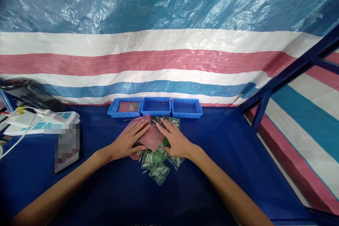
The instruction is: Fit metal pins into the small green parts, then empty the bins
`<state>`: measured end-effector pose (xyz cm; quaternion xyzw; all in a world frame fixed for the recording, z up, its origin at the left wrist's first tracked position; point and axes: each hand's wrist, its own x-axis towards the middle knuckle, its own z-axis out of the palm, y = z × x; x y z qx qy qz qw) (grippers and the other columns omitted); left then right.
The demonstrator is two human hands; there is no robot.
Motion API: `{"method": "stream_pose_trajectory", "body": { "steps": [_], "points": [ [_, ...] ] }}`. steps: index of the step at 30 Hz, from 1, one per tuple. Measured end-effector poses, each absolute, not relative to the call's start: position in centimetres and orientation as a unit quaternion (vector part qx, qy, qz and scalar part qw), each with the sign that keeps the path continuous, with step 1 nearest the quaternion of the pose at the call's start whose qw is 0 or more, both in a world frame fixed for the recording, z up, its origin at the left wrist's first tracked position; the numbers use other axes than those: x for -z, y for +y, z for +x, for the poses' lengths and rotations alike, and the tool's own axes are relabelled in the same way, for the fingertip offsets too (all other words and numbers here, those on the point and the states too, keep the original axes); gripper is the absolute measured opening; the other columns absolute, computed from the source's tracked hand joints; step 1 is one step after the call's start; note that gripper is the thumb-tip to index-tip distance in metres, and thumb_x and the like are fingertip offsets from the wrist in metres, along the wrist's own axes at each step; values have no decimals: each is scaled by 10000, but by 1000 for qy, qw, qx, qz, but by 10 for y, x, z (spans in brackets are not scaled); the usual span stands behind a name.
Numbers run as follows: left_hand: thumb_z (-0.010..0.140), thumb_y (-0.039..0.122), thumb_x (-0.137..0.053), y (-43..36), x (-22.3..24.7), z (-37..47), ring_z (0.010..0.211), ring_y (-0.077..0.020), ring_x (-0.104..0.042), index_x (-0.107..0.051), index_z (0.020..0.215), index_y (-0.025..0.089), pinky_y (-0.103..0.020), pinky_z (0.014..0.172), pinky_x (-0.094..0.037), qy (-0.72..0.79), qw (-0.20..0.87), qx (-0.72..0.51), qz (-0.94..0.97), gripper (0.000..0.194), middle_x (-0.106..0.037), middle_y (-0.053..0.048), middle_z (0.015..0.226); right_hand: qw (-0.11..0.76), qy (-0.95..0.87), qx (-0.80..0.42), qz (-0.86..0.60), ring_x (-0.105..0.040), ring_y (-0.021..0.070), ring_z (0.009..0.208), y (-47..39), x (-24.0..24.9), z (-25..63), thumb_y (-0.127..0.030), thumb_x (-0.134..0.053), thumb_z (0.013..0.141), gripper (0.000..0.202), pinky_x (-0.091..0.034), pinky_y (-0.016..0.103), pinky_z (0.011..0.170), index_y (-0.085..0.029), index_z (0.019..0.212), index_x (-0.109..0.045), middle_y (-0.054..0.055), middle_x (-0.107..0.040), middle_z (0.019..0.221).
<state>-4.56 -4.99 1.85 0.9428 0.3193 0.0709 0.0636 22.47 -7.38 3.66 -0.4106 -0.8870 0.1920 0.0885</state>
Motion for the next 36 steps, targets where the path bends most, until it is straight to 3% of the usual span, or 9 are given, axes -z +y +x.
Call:
{"method": "stream_pose_trajectory", "body": {
  "steps": [4,10,21,27,36],
  "points": [
    [833,659,-432,-56,-32,-62,1432,-309,-76,9,1494,228,-482,1156,-147,320,95,-58,941,904,-40,-84,1562,117,-861,-168,-465,2,275,1433,-86,-38,249,-553,-542,835,880,-128,497,1153,-237,1504,-66,82,-3,1568],
    [657,810,-476,-71,-13,-73,1409,-411,-50,-48,1497,227,-586,1119,-78,321,61,-66,943,1108,-2,-128,1559,61,-843,-152,-512,46,331,1421,-109,-10,261,-762,-542,684,1105,-107,533,1141,-234,1503,-20,107,97,1558],
    [671,822,-428,-78,-9,-51,1408,-414,-57,-39,1499,197,-594,1111,-75,361,35,-87,928,1107,-23,-154,1555,102,-840,-107,-522,19,309,1428,-100,2,232,-690,-567,732,1061,-162,507,1139,-226,1503,-6,112,71,1562],
    [658,824,-447,-90,-14,-43,1404,-431,-44,-37,1500,219,-614,1100,-113,378,39,-128,916,1115,-1,-139,1559,94,-860,-89,-494,12,364,1418,-110,-2,242,-753,-561,673,1121,-111,567,1124,-227,1503,-20,110,75,1561],
    [777,737,-408,-91,-11,-24,1413,-400,-70,-191,1478,291,-606,1100,-92,397,29,-98,912,859,-47,-96,1564,84,-855,-91,-504,43,336,1421,-100,3,226,-758,-497,720,1046,-146,511,1135,-202,1504,-82,127,101,1554]
  ]
}}
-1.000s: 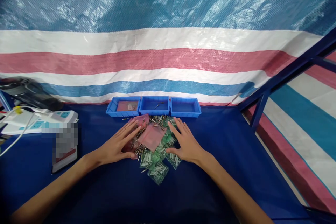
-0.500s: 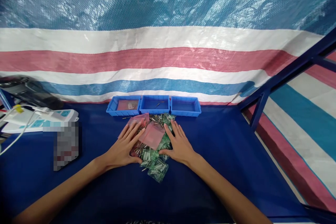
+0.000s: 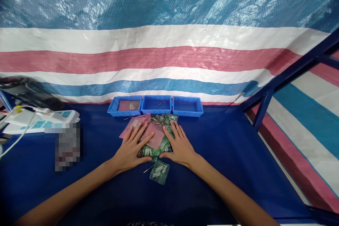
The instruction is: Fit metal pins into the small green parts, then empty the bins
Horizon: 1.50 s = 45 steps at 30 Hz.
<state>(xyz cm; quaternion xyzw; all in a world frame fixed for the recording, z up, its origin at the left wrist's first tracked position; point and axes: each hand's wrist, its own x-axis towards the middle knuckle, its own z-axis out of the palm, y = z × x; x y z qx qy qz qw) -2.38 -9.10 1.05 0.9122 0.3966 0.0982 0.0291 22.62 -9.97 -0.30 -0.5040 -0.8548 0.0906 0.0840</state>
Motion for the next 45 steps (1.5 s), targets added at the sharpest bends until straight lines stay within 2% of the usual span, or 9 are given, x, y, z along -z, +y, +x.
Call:
{"method": "stream_pose_trajectory", "body": {
  "steps": [5,14,22,27,37,40,42,45],
  "points": [
    [824,689,-384,-88,-12,-26,1420,-370,-82,-206,1475,294,-570,1120,-100,402,21,-104,909,782,-81,-78,1563,92,-854,-95,-504,34,328,1424,-100,-1,226,-737,-488,747,1016,-148,527,1133,-216,1504,-53,112,80,1560],
    [715,801,-391,-111,-9,-36,1401,-432,-82,-113,1492,270,-637,1084,-116,373,24,-90,923,981,-36,-132,1560,90,-867,-99,-481,16,372,1416,-136,-8,231,-731,-566,691,1096,-100,568,1125,-217,1505,-43,123,91,1556],
    [781,728,-402,-100,-8,-30,1409,-403,-97,-155,1484,290,-593,1100,-111,387,-5,-96,917,864,-57,-127,1560,100,-840,-66,-529,49,362,1416,-116,-2,223,-744,-549,691,1099,-74,586,1120,-180,1505,-71,138,58,1556],
    [810,688,-400,-98,-5,-27,1409,-385,-130,-164,1483,288,-561,1108,-136,394,-15,-94,914,818,-95,-123,1557,82,-829,-94,-545,53,329,1420,-105,0,222,-728,-557,703,1080,-136,526,1138,-169,1503,-95,132,52,1557],
    [812,697,-398,-99,-9,-30,1412,-385,-108,-136,1487,267,-561,1108,-143,376,-14,-96,922,843,-61,-123,1560,90,-828,-127,-538,31,302,1425,-108,-2,224,-668,-578,740,1036,-147,509,1142,-205,1504,-54,111,41,1560],
    [805,698,-415,-101,-10,-29,1413,-386,-103,-143,1488,265,-566,1109,-144,379,-5,-99,920,853,-59,-122,1560,101,-835,-134,-524,-12,303,1428,-106,-7,230,-674,-554,755,999,-147,524,1138,-213,1504,-79,117,0,1563],
    [810,686,-428,-101,-13,-29,1415,-380,-101,-154,1488,256,-566,1110,-155,378,1,-102,920,848,-68,-126,1559,120,-839,-132,-515,-66,304,1428,-103,-14,233,-658,-531,785,928,-159,530,1135,-202,1497,-148,131,-61,1560],
    [832,633,-462,-98,-20,-28,1419,-363,-105,-205,1480,237,-553,1112,-187,378,3,-115,919,802,-99,-132,1555,173,-836,-113,-508,-215,292,1401,-96,-25,234,-560,-506,856,711,-191,522,1131,-185,1434,-334,142,-259,1512]
  ]
}}
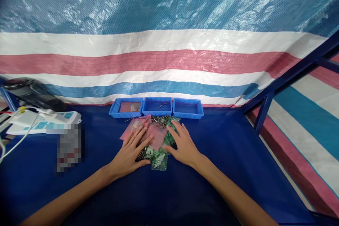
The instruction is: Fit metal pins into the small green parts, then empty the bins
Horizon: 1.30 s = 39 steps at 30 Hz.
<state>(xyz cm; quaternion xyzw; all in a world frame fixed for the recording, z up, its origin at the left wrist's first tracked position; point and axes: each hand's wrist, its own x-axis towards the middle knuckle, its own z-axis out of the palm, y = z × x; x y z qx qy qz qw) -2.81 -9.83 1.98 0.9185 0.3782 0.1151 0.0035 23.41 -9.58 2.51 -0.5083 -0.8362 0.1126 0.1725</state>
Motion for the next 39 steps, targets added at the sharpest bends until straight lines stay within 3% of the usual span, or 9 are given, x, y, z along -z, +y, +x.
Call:
{"method": "stream_pose_trajectory", "body": {
  "steps": [2,7,12,18,23,26,33,36,39],
  "points": [
    [866,549,-484,-94,-25,-27,1417,-345,-139,-281,1458,213,-543,1118,-202,370,1,-132,919,710,-162,-138,1543,199,-836,-105,-501,-328,287,1345,-92,-33,230,-473,-534,868,584,-248,503,1112,-170,1359,-445,145,-399,1432],
    [904,236,-472,-81,-31,-25,1317,-266,-391,-559,1255,191,-507,1131,-232,332,-2,-187,925,364,-555,-95,1308,176,-860,-115,-465,-414,299,1237,-91,-43,216,-240,-590,806,438,-357,464,1005,-134,1231,-561,136,-530,1303],
    [883,163,-522,-72,-34,-20,1138,-222,-556,-657,1064,189,-471,1085,-320,298,-21,-247,922,227,-672,-62,1099,163,-854,-129,-477,-461,286,1135,-87,-46,211,-134,-542,791,397,-378,438,902,-154,1185,-590,112,-610,1189],
    [895,173,-523,-53,-56,-13,955,-195,-634,-665,1020,187,-410,896,-459,318,20,-329,889,189,-713,-49,970,220,-828,-177,-484,-518,255,1038,-73,-49,208,-188,-614,791,276,-384,407,863,-170,1065,-634,83,-664,1070],
    [902,226,-508,-25,-88,-10,842,-171,-650,-684,946,170,-325,768,-491,383,146,-349,842,190,-718,-57,915,309,-782,-227,-492,-565,191,817,-50,-69,207,-169,-618,784,38,-405,329,756,-166,809,-646,39,-671,815],
    [861,235,-549,-2,-108,-9,740,-147,-640,-691,869,160,-281,709,-489,408,231,-311,827,162,-716,-36,827,339,-754,-262,-499,-559,161,725,-31,-90,210,-157,-589,781,67,-393,295,696,-172,727,-626,16,-649,739],
    [788,292,-637,21,-119,-8,651,-106,-588,-684,819,119,-221,621,-453,357,481,-209,773,182,-670,-19,728,402,-705,-344,-472,-420,98,570,-4,-113,219,-282,-611,782,152,-323,241,549,-168,684,-587,-42,-469,599],
    [775,276,-654,17,-114,-8,652,-104,-586,-679,818,116,-231,647,-463,347,531,-224,740,168,-667,-18,733,428,-666,-391,-469,-481,110,614,-6,-107,220,-289,-672,732,147,-382,248,577,-175,804,-614,-25,-545,672],
    [765,271,-666,14,-111,-11,657,-112,-588,-668,833,112,-252,658,-476,353,548,-263,712,173,-664,-20,742,429,-618,-476,-456,-573,143,681,-11,-101,221,-279,-708,698,300,-461,279,617,-182,969,-623,10,-639,776]
  ]
}}
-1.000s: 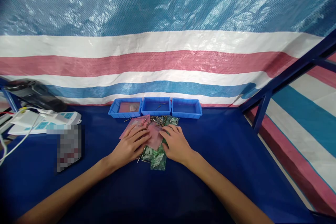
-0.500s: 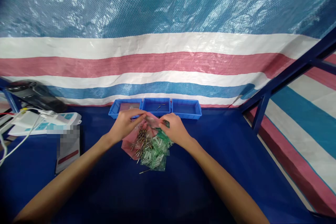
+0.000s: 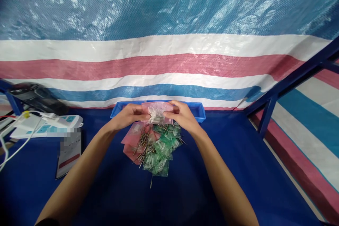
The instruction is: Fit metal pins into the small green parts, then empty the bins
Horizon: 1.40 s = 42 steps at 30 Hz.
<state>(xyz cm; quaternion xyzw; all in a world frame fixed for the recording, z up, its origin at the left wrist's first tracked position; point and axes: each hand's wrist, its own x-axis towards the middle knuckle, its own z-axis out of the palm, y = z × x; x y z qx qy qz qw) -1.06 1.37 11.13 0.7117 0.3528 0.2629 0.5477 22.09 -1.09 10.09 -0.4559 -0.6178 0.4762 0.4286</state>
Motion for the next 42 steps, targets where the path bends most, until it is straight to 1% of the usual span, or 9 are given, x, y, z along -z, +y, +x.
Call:
{"method": "stream_pose_trajectory", "body": {
  "steps": [4,9,14,19,22,28,32,39,42],
  "points": [
    [792,270,-645,10,-112,-15,633,-106,-568,-660,805,103,-252,640,-468,368,528,-287,709,168,-638,-14,708,398,-606,-539,-429,-612,162,712,-16,-95,219,-275,-708,707,231,-501,306,646,-158,901,-667,37,-678,801],
    [834,275,-601,5,-108,-17,680,-118,-570,-652,811,108,-264,669,-465,353,513,-284,729,176,-640,-21,756,367,-651,-492,-447,-504,108,569,-18,-88,216,-311,-679,739,203,-394,249,540,-146,640,-615,-17,-557,601],
    [859,295,-569,5,-97,-20,694,-123,-555,-646,813,120,-257,661,-444,370,426,-267,781,196,-636,-15,766,332,-702,-438,-453,-444,95,549,-18,-86,218,-294,-633,774,241,-344,244,540,-146,591,-581,-32,-490,570],
    [874,228,-546,3,-99,-20,677,-132,-553,-653,806,159,-261,652,-419,367,257,-221,866,144,-641,-9,746,336,-723,-416,-437,-516,120,637,-22,-93,216,-278,-617,784,126,-383,250,592,-160,775,-662,-4,-606,709],
    [877,221,-552,-3,-106,-16,709,-146,-568,-661,809,166,-269,663,-426,345,199,-228,888,140,-646,-22,761,300,-756,-397,-425,-510,118,637,-25,-93,212,-261,-596,799,132,-375,251,594,-166,748,-672,-8,-608,690],
    [866,314,-595,-7,-116,-11,740,-149,-597,-675,836,150,-283,707,-458,343,208,-336,852,185,-674,-45,794,291,-784,-308,-454,-496,120,612,-29,-91,207,-289,-616,807,169,-361,256,578,-162,704,-657,-10,-596,647],
    [873,332,-585,-6,-113,-12,734,-149,-598,-691,841,156,-290,709,-461,329,200,-333,861,207,-677,-48,795,354,-773,-300,-432,-554,133,702,-30,-99,205,-276,-608,826,126,-407,261,636,-173,847,-676,16,-657,802],
    [810,385,-645,-3,-105,-13,863,-166,-624,-633,1067,175,-308,792,-501,375,297,-328,815,332,-676,-58,1014,391,-761,-271,-442,-578,152,707,-31,-104,207,-258,-573,851,144,-433,285,657,-183,820,-693,31,-677,795],
    [821,397,-623,1,-101,-15,821,-166,-626,-658,992,154,-311,775,-505,376,343,-295,809,299,-683,-48,909,433,-729,-277,-452,-596,169,735,-30,-104,209,-283,-592,838,150,-450,299,672,-178,820,-698,44,-683,796]
  ]
}}
